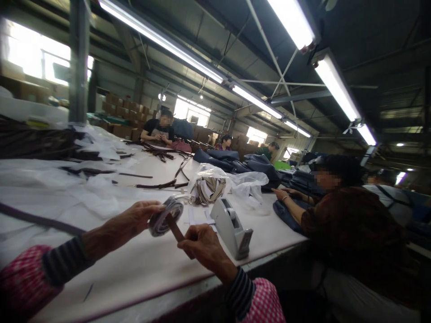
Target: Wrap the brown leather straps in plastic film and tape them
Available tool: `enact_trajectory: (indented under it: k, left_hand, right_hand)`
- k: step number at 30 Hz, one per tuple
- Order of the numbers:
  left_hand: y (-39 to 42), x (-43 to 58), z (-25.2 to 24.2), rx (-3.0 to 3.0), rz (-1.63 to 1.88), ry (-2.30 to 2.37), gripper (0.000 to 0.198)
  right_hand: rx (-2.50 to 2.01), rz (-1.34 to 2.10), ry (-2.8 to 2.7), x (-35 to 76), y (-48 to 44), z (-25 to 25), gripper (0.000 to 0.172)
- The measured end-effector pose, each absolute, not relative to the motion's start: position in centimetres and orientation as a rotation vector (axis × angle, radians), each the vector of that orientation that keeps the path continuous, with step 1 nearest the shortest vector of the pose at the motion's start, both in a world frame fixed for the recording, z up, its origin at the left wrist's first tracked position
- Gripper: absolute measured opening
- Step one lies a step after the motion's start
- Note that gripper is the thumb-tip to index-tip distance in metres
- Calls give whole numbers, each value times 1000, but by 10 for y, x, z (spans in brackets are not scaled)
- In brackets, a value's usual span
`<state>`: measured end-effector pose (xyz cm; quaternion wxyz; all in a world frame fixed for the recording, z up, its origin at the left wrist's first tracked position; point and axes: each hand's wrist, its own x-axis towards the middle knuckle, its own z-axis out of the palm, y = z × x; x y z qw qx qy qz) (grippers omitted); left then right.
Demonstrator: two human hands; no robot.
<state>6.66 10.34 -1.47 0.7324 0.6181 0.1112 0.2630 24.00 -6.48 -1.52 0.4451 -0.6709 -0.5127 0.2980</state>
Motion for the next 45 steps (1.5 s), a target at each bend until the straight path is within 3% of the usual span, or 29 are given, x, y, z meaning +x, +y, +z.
enact_trajectory:
  k: [3,11,14,18,21,25,34,45]
  left_hand:
    - [92,68,-16,1413,517,213,34]
    - [85,73,-21,1358,558,317,33]
    - [86,72,-18,1296,567,324,33]
    - [81,71,-14,1248,532,298,32]
    - [75,71,-12,1331,538,343,30]
    - [66,69,-9,1646,541,365,22]
    - [52,71,-75,2580,678,167,8]
    - [53,68,-73,2386,605,185,15]
  right_hand:
    - [-1551,855,-1178,234,-59,-9,25]
    - [-1336,781,-1221,231,-57,-12,32]
    - [-1373,497,-1186,240,-59,-28,26]
    - [-1383,-189,-1556,244,-65,-38,42]
    - [-1268,-495,-1817,234,-71,-33,34]
    - [-1277,-650,-1819,220,-78,-31,22]
    - [-1552,-382,-1857,209,-98,-91,18]
    - [-1568,56,-1591,217,-91,-81,13]
